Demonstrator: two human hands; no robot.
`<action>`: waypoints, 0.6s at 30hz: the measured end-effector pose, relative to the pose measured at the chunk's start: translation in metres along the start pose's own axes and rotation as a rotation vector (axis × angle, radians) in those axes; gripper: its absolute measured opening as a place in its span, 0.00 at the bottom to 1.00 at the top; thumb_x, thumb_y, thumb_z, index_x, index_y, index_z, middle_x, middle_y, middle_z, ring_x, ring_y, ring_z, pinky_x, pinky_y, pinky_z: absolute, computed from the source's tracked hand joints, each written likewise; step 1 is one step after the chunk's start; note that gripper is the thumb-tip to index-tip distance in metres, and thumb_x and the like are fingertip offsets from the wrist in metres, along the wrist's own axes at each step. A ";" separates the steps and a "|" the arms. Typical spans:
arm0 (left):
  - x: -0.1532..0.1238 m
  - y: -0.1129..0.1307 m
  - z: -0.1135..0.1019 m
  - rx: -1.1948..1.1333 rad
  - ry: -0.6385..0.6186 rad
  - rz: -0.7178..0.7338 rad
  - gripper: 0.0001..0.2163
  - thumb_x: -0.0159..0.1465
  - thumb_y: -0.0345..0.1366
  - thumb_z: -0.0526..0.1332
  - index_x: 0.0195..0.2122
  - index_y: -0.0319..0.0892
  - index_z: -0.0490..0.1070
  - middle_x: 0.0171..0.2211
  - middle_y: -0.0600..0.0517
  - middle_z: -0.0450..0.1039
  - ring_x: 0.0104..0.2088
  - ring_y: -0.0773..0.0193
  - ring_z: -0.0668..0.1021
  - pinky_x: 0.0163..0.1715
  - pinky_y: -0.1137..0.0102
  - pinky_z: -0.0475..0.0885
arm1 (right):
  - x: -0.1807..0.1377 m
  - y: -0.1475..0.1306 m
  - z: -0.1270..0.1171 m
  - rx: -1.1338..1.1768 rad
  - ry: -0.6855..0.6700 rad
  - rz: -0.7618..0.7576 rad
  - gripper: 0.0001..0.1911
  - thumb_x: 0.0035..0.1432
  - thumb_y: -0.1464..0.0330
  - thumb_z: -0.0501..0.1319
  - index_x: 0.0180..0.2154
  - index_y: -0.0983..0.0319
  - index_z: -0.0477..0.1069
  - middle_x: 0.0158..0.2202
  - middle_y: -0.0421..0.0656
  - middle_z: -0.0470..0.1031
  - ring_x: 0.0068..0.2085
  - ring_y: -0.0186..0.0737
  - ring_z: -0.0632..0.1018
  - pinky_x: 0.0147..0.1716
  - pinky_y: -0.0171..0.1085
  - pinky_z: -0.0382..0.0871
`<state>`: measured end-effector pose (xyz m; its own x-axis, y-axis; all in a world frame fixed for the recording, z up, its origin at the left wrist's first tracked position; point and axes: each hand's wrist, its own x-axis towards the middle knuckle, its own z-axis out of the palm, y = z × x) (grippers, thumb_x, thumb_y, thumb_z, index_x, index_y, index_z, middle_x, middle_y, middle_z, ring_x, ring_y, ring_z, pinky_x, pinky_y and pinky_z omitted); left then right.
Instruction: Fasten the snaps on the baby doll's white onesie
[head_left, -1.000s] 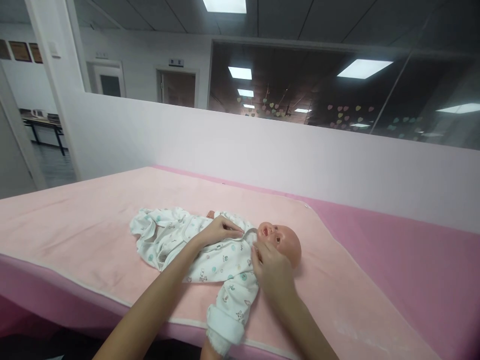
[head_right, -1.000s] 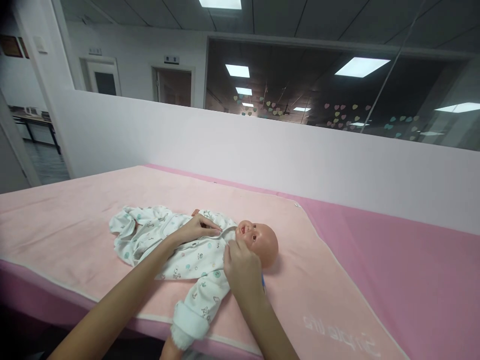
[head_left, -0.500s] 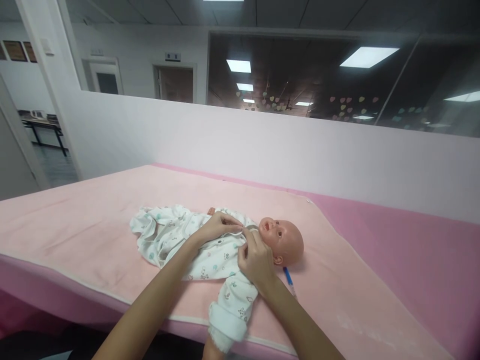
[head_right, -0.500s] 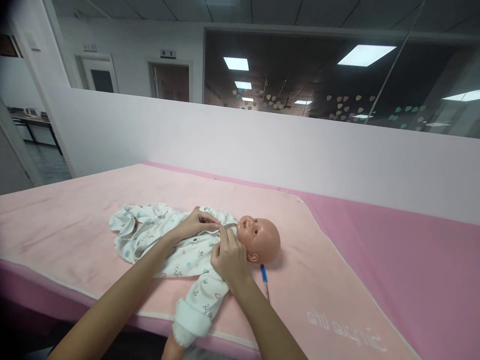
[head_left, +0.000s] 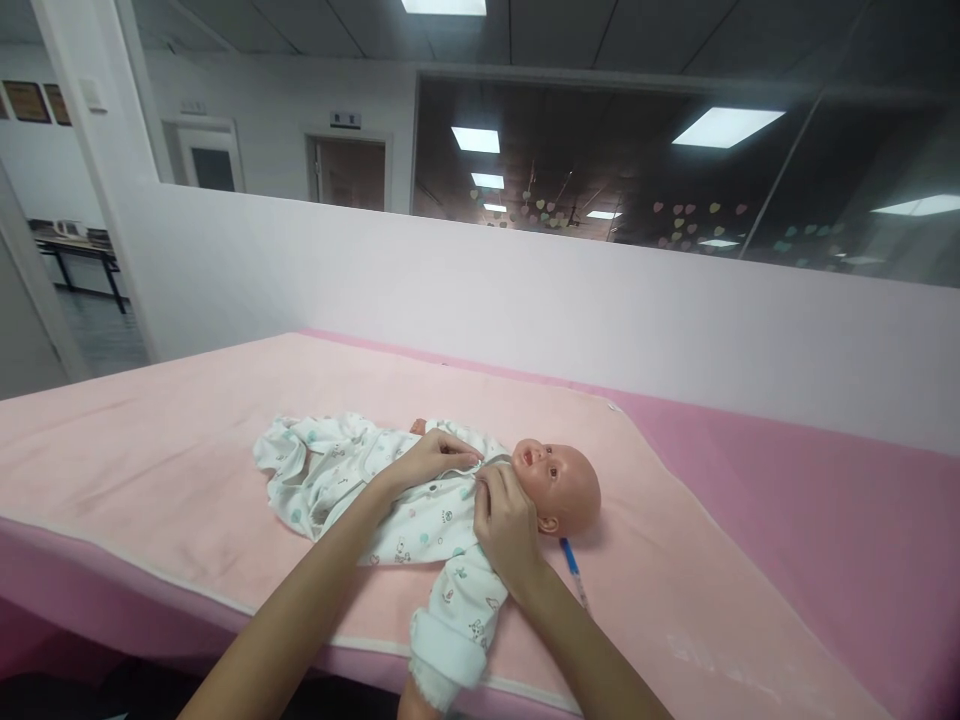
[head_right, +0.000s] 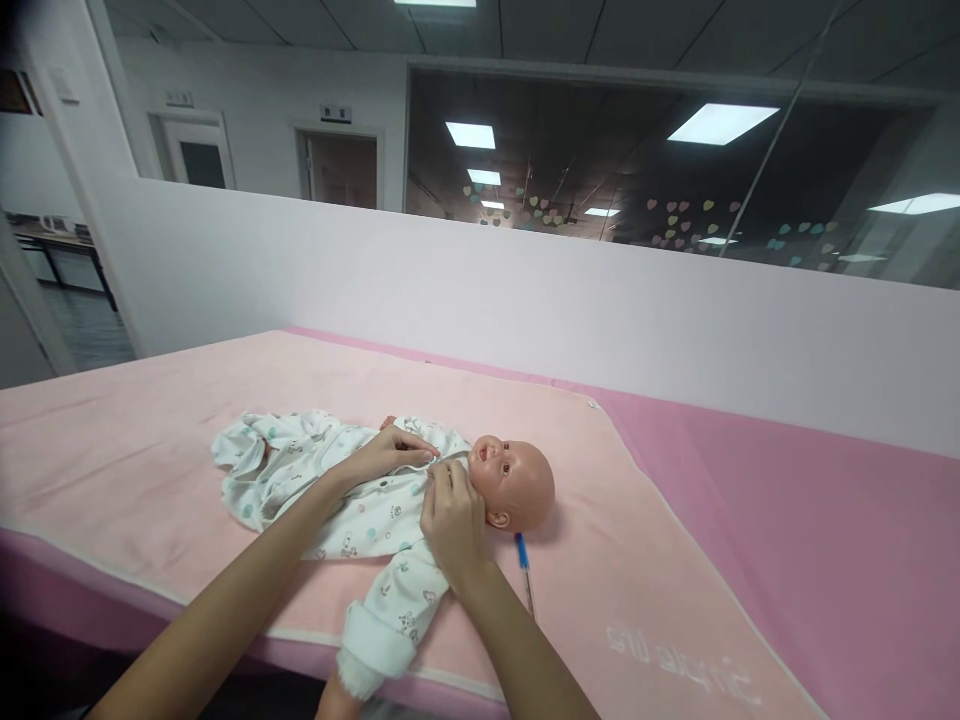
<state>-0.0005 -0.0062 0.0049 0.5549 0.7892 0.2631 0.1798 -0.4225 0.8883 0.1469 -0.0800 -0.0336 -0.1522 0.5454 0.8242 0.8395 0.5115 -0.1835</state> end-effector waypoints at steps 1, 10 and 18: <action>0.000 0.000 0.000 0.001 -0.027 0.008 0.15 0.52 0.41 0.62 0.36 0.36 0.77 0.27 0.48 0.75 0.26 0.69 0.70 0.24 0.76 0.62 | 0.000 0.001 0.001 0.009 0.014 -0.017 0.09 0.57 0.76 0.47 0.32 0.62 0.65 0.30 0.42 0.68 0.33 0.34 0.69 0.31 0.32 0.63; 0.000 -0.003 -0.002 0.099 -0.122 0.081 0.18 0.54 0.44 0.60 0.38 0.35 0.76 0.28 0.48 0.74 0.27 0.69 0.69 0.23 0.77 0.61 | -0.002 0.003 0.008 0.091 0.112 -0.043 0.09 0.59 0.75 0.49 0.31 0.61 0.65 0.29 0.41 0.69 0.31 0.34 0.70 0.31 0.33 0.66; -0.004 0.006 -0.002 0.104 -0.163 0.076 0.18 0.55 0.44 0.59 0.39 0.36 0.75 0.30 0.47 0.75 0.30 0.66 0.70 0.27 0.76 0.63 | 0.001 0.001 0.005 0.065 0.154 -0.050 0.12 0.59 0.76 0.47 0.36 0.62 0.67 0.30 0.42 0.70 0.33 0.34 0.72 0.32 0.33 0.67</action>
<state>-0.0034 -0.0109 0.0096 0.6926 0.6743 0.2561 0.2107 -0.5287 0.8222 0.1449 -0.0758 -0.0360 -0.1071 0.4121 0.9048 0.7966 0.5801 -0.1700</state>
